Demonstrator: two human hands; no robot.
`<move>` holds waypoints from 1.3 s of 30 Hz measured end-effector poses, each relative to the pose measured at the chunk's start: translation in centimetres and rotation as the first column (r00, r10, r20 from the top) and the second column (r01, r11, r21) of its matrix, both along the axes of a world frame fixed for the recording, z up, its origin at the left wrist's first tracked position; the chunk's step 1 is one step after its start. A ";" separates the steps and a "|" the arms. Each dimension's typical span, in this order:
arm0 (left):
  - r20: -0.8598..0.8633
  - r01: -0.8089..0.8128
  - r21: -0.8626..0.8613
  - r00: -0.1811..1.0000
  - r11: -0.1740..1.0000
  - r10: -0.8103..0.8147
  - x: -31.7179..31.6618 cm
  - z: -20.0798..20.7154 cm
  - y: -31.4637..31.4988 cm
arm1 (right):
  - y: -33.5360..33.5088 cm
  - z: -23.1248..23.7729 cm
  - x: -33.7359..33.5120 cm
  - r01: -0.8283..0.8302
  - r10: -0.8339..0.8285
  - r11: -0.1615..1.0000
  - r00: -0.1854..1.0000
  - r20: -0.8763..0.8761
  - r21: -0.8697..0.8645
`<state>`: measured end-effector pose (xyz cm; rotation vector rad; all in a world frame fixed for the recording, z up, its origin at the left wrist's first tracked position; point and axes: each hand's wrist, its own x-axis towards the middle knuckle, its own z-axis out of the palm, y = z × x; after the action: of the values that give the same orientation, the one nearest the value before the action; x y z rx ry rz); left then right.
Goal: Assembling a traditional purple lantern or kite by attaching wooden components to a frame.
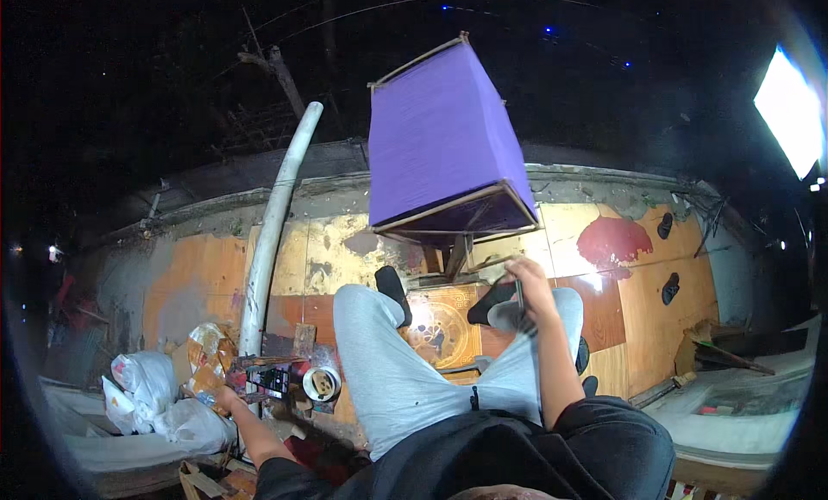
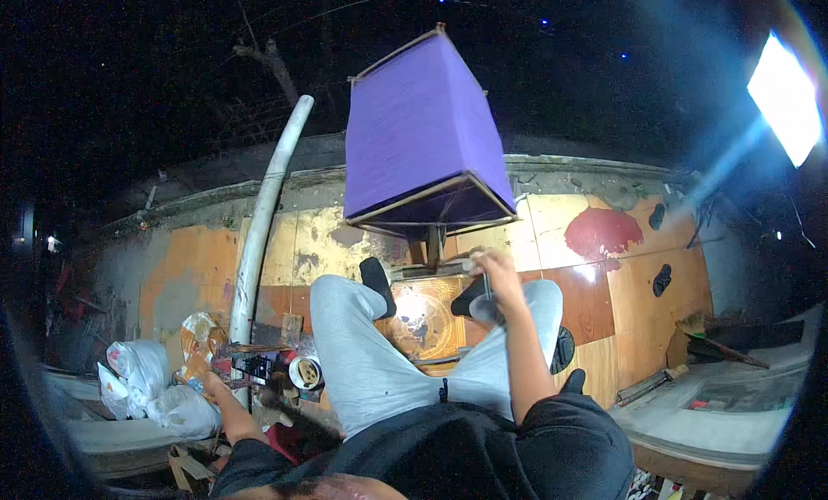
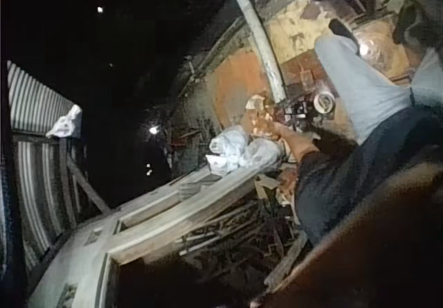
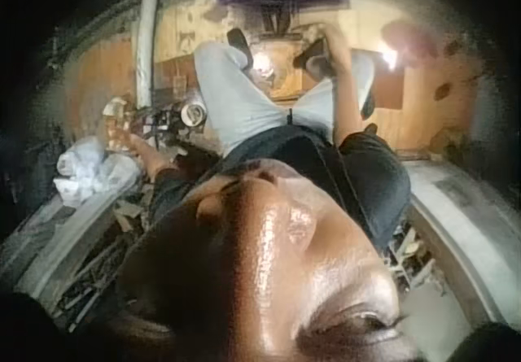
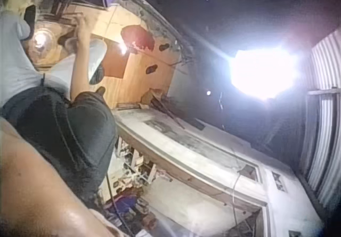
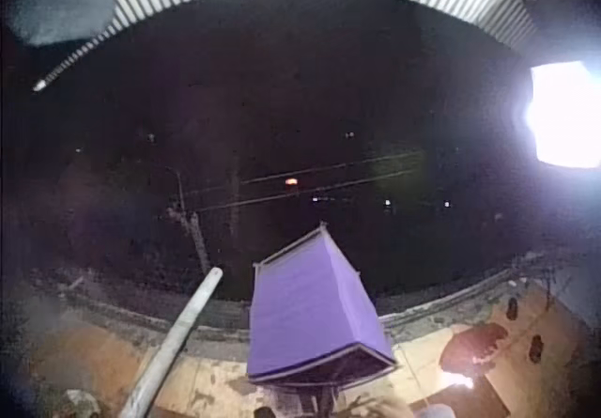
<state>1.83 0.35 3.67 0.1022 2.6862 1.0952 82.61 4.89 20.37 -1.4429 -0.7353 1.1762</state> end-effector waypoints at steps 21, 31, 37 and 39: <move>-0.204 0.095 -0.399 0.961 0.912 -0.189 -3.6 -3.0 -0.7 | 0.8 -12.4 -16.5 -0.434 0.454 0.874 0.890 0.046 -0.220; 0.162 0.169 -0.241 0.978 0.956 -0.132 -3.9 -3.3 0.4 | -1.4 0.6 -5.0 -0.189 0.167 0.979 0.958 -0.234 -0.073; -0.231 0.088 -0.391 0.954 0.916 -0.190 -1.9 -1.5 -1.1 | -0.2 -7.3 4.7 0.035 0.021 0.986 0.944 0.330 -0.163; -0.160 0.145 -0.422 0.960 0.895 -0.231 -1.3 -1.3 -1.0 | 0.3 -13.1 6.4 -0.002 0.141 0.965 0.848 0.511 -0.263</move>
<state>0.53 -0.69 2.37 0.4140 2.9479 0.4727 89.05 5.22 7.30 -2.0112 -1.0491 0.9535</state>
